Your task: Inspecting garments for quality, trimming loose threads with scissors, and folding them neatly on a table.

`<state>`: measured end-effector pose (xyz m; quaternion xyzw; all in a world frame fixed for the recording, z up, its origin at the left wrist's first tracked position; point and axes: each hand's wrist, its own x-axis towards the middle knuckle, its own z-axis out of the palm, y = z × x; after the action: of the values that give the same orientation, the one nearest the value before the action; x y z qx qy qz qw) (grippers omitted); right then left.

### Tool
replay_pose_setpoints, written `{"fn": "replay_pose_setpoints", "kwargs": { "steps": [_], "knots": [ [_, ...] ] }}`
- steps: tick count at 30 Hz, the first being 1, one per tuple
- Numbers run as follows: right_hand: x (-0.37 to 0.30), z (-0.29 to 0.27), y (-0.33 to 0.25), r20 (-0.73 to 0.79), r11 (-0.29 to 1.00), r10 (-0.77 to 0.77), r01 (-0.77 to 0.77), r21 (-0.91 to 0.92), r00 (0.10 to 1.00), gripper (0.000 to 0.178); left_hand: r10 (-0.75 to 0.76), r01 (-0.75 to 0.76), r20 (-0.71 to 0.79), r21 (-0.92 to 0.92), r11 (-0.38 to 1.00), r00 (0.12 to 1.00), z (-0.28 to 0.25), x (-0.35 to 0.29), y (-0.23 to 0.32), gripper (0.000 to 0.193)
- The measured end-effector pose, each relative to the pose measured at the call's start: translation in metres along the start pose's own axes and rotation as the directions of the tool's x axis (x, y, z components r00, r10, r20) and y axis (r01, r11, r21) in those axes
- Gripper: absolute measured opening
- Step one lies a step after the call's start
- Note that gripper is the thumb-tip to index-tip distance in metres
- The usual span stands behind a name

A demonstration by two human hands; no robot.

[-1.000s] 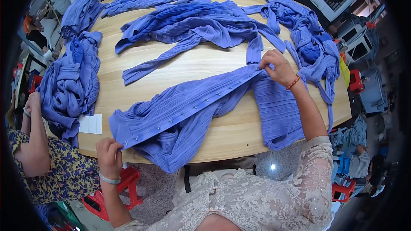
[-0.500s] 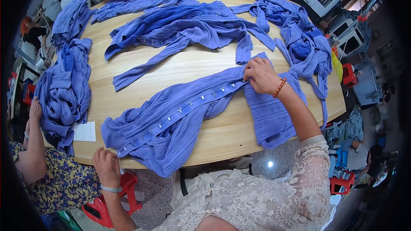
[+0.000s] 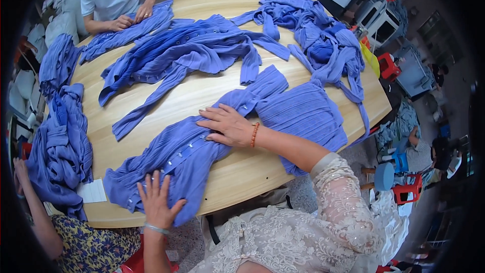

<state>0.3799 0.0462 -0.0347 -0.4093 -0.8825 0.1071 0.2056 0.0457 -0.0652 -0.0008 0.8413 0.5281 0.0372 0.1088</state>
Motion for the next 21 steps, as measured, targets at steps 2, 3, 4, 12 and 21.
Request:
{"fn": "replay_pose_setpoints", "kwargs": {
  "steps": [2,3,4,12,21],
  "knots": [
    [0.005,0.001,-0.006,-0.027,1.000,0.026,-0.026,-0.001,0.999,0.048,0.010,-0.010,-0.008,-0.004,1.000,1.000,-0.008,0.002,-0.017,0.072],
    [0.007,0.003,-0.008,-0.041,0.999,0.034,-0.034,-0.013,0.999,0.047,0.029,-0.029,-0.001,-0.008,1.000,1.000,-0.011,0.005,-0.026,0.070],
    [0.008,0.006,-0.012,-0.068,0.998,0.048,-0.051,-0.036,0.997,0.046,0.052,-0.052,0.008,-0.011,0.999,0.999,-0.013,0.008,-0.032,0.068],
    [-0.051,-0.037,-0.024,-0.272,0.907,0.259,-0.330,-0.261,0.927,0.040,0.034,-0.036,0.023,0.103,0.994,0.999,-0.024,-0.005,-0.042,0.055],
    [-0.308,-0.139,-0.041,-0.891,0.690,0.453,-0.635,0.348,0.003,0.019,0.272,-0.270,-0.129,0.036,0.962,0.954,-0.022,0.051,0.038,0.061]
  ]
}}
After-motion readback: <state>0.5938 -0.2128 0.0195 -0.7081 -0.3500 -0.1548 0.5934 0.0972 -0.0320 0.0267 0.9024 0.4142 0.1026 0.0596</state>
